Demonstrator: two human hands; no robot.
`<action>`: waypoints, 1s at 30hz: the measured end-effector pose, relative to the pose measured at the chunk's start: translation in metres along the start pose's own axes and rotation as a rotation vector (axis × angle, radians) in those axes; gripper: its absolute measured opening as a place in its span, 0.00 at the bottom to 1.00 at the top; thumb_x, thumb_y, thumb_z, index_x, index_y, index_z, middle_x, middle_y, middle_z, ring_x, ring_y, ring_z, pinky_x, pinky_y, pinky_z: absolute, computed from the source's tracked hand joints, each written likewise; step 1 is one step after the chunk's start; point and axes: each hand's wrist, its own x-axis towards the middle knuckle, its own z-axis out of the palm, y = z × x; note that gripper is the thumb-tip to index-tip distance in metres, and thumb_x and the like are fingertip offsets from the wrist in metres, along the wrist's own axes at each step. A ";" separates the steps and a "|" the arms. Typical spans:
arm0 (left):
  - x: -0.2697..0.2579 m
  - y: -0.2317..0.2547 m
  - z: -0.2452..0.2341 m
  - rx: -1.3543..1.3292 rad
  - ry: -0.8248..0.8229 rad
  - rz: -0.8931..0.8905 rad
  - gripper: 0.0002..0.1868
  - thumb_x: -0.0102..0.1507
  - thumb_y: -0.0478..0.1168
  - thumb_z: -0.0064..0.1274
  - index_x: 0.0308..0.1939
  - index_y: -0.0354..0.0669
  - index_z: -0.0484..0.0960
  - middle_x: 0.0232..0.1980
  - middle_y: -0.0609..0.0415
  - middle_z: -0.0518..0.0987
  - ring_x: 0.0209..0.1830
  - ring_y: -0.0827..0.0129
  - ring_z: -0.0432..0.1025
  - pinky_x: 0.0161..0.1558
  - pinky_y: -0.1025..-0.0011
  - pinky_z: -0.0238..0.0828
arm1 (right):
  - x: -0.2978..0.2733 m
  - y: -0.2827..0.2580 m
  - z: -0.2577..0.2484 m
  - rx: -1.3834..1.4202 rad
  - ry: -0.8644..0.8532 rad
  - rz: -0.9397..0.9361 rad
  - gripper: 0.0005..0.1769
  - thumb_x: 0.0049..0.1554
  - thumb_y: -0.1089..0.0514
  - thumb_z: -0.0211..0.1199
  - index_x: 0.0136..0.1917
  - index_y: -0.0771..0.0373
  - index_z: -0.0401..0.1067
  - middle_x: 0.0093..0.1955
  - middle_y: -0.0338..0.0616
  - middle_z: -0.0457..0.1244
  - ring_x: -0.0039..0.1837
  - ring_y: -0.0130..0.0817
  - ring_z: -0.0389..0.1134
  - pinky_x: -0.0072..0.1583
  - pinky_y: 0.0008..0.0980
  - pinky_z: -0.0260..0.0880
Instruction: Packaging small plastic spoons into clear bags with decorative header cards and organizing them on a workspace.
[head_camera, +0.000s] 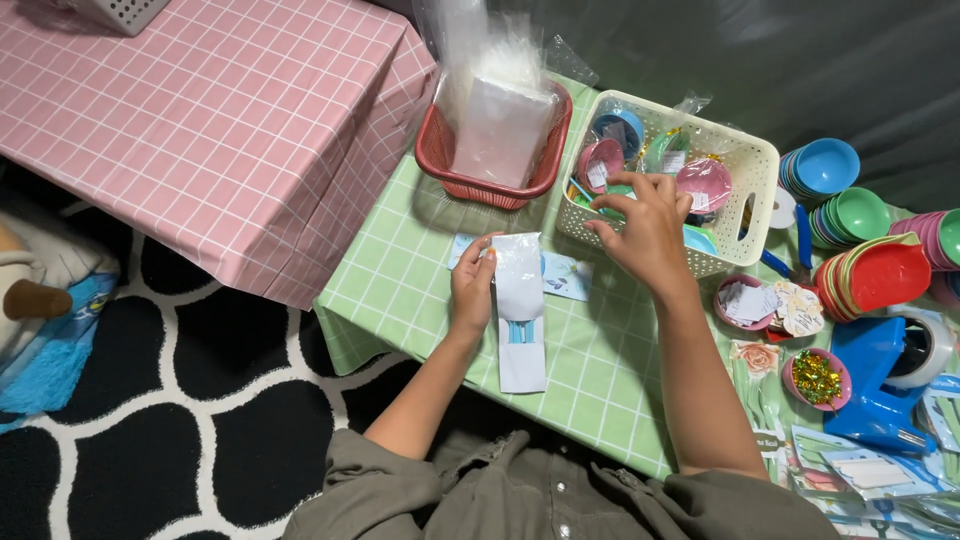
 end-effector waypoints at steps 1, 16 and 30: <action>-0.001 0.005 0.003 -0.001 0.001 0.002 0.17 0.70 0.36 0.40 0.61 0.38 0.76 0.42 0.47 0.83 0.36 0.71 0.77 0.39 0.73 0.79 | 0.000 -0.002 -0.002 -0.001 0.001 -0.002 0.11 0.48 0.55 0.74 0.46 0.48 0.78 0.60 0.32 0.62 0.64 0.41 0.56 0.60 0.45 0.49; -0.001 0.006 0.002 -0.032 -0.009 0.059 0.17 0.70 0.35 0.40 0.61 0.37 0.75 0.41 0.45 0.83 0.35 0.69 0.78 0.39 0.72 0.80 | -0.011 0.006 0.022 -0.132 0.226 -0.210 0.18 0.49 0.67 0.69 0.51 0.48 0.77 0.44 0.27 0.68 0.51 0.28 0.65 0.64 0.45 0.47; 0.002 0.000 0.002 -0.015 -0.024 0.085 0.17 0.70 0.35 0.40 0.61 0.37 0.75 0.40 0.44 0.83 0.34 0.68 0.79 0.38 0.72 0.80 | -0.013 0.015 0.026 -0.142 0.365 -0.368 0.21 0.51 0.70 0.67 0.53 0.46 0.79 0.51 0.31 0.69 0.46 0.29 0.65 0.66 0.48 0.49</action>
